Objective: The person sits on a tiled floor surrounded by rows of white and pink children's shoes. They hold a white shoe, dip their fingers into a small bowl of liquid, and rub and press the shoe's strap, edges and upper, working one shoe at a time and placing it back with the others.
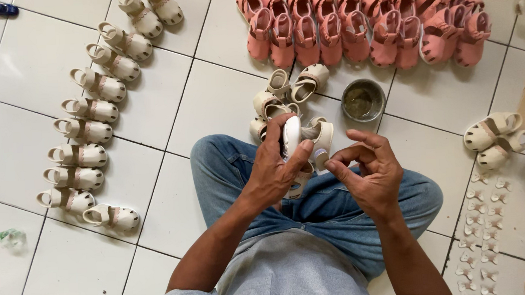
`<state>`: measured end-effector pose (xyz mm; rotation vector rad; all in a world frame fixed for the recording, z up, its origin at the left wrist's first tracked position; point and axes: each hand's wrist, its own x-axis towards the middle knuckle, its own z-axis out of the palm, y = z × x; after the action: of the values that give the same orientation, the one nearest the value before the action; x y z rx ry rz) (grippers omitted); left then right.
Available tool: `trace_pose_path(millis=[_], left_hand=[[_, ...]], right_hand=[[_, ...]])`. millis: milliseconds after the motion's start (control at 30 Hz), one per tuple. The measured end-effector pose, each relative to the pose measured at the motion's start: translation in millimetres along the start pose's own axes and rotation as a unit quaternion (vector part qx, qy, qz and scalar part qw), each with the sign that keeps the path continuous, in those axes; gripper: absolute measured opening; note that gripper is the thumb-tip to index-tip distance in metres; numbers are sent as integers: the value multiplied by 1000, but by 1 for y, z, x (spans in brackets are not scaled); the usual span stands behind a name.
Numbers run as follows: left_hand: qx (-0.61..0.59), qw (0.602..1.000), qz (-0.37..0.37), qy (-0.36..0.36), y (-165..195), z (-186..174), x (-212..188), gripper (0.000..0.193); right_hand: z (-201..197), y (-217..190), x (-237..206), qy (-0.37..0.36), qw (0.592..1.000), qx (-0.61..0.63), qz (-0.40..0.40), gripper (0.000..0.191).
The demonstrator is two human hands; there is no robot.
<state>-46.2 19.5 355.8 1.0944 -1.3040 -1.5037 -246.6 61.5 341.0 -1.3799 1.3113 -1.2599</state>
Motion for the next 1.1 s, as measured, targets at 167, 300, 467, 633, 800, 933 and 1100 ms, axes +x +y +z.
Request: trace_pose_path(millis=[167,300,467,633,800,933,1100], left_hand=[[42,999,26,-9,-2,-4,-2,55],[46,998,2,-30,-4,-6,-3,63],[-87,995,-46,-31,-20,-1,-4,64],[-422,899,-107,-39,-47,5,-3,62],[-455,887,-69,-41,-63,11,-11,65],[-435,898,-59,-29,-66,12,-12,74],[-457,884,-68,-68,-68,-1,-17,85]], right_hand=[[1,-2,0,-4,1000,-18,20,56],[3,-4,1,-16,999,-23,20,55],[11,-5,-1,3,997,-68,-18,64],[22,-7,-12,76,981,-94,-155,75],[33,-4,-17,66,986,-103,-111,79],[37,7,-19,93,982,-128,-106,73],[0,48,-4,68,962,-240,-115,56]])
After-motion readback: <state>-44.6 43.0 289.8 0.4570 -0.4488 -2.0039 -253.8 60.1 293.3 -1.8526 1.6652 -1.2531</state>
